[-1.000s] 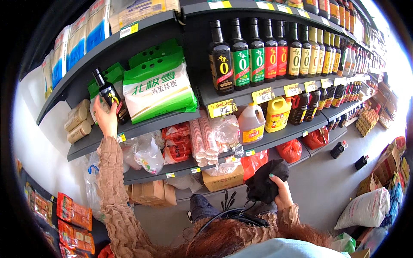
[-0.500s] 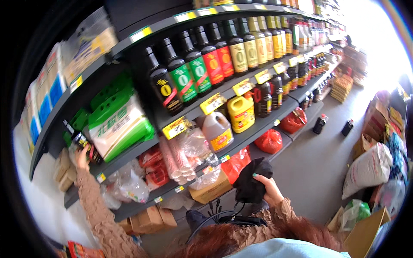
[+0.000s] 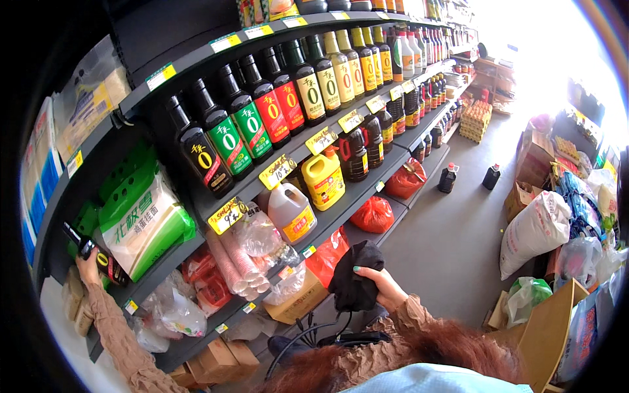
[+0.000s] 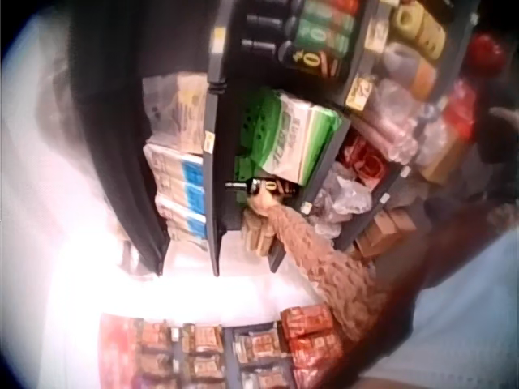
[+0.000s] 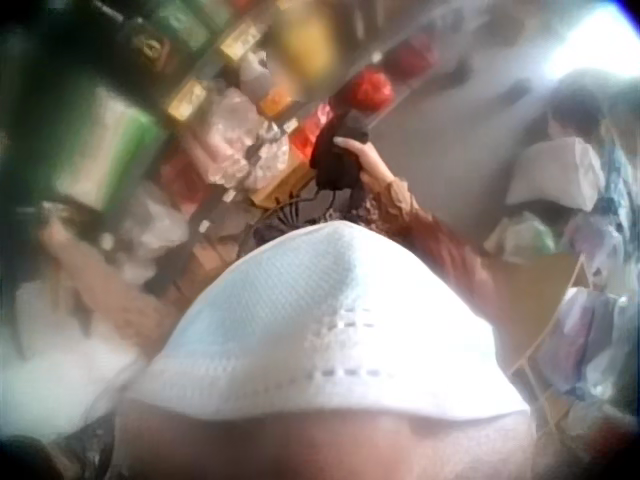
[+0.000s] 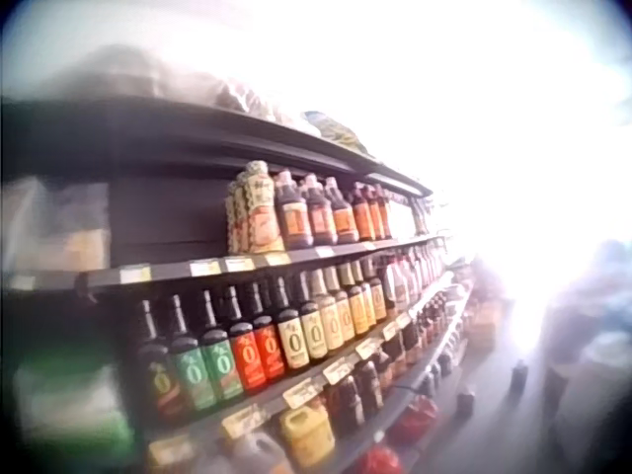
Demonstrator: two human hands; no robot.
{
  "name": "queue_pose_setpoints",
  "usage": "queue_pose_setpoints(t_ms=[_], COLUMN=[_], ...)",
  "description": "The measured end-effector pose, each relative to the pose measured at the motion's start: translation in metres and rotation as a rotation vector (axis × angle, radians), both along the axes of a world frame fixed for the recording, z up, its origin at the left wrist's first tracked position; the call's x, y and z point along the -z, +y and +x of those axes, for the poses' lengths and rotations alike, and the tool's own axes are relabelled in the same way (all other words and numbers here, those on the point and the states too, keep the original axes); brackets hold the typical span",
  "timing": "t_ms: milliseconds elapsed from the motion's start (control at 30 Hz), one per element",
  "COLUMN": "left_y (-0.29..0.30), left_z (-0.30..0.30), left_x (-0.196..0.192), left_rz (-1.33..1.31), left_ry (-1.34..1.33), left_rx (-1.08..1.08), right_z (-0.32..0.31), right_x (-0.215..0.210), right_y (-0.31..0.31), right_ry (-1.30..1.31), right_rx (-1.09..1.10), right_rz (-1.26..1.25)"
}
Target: The person wipes the labels and surfaces of various bottles and packages on store shelves using a dark cloth. They handle items one at a time, picking them up, wiping them, and placing them back on the shelf.
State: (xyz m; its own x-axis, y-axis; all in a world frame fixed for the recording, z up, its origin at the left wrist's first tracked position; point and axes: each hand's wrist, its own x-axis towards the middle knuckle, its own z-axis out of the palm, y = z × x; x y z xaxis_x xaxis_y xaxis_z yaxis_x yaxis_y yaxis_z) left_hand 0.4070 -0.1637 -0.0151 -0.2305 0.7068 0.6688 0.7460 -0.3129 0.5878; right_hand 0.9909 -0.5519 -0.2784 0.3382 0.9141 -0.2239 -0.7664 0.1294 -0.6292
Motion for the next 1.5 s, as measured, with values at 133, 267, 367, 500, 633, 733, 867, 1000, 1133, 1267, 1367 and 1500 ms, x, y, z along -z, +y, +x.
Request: queue_pose_setpoints(t_ms=[133,267,367,500,633,733,867,1000,1133,1267,1367,1500], left_y=[-0.082,-0.136,-0.146,-0.087,-0.04,-0.011,-0.027,-0.027,-0.057,-0.107,-0.143,-0.185], left_z=[0.098,0.235,0.29,0.358,0.39,0.41,0.428,0.41,0.398,0.388,0.376,0.394], left_x=[-0.016,-0.026,-0.032,-0.016,0.007,0.033,0.036,0.046,0.048,0.037,0.03,0.051], left_rz=[0.433,0.741,0.522,0.184,-0.196,-0.322,-0.271,-0.056,0.14,0.362,0.397,0.303], left_ry=[0.386,0.449,0.376,0.066,-0.126,-0.234,-0.231,-0.37,-0.379,-0.15,-0.007,0.115], left_rx=[-0.265,0.173,0.499,0.683,0.757,0.875,0.741,0.753,0.891,0.869,0.801,0.839], right_z=[0.0,0.003,-0.006,-0.011,-0.012,-0.004,0.007,0.006,0.003,-0.003,-0.012,0.0], right_x=[0.009,0.013,0.007,0.005,0.001,0.006,0.018,0.02,0.011,0.005,-0.033,-0.057], right_y=[0.005,0.004,0.008,0.006,-0.001,-0.008,-0.012,-0.011,-0.011,-0.011,-0.007,0.008], right_ry=[-0.023,-0.045,-0.021,-0.04,-0.049,-0.05,-0.051,-0.033,0.019,0.012,-0.001,-0.111], right_rx=[-0.005,0.087,0.036,0.038,0.051,0.089,0.143,0.112,0.096,0.137,0.101,0.085], right_rz=[-0.09,-0.055,-0.025,0.013,0.046,0.023,0.005,0.006,0.024,0.122,0.302,0.514])
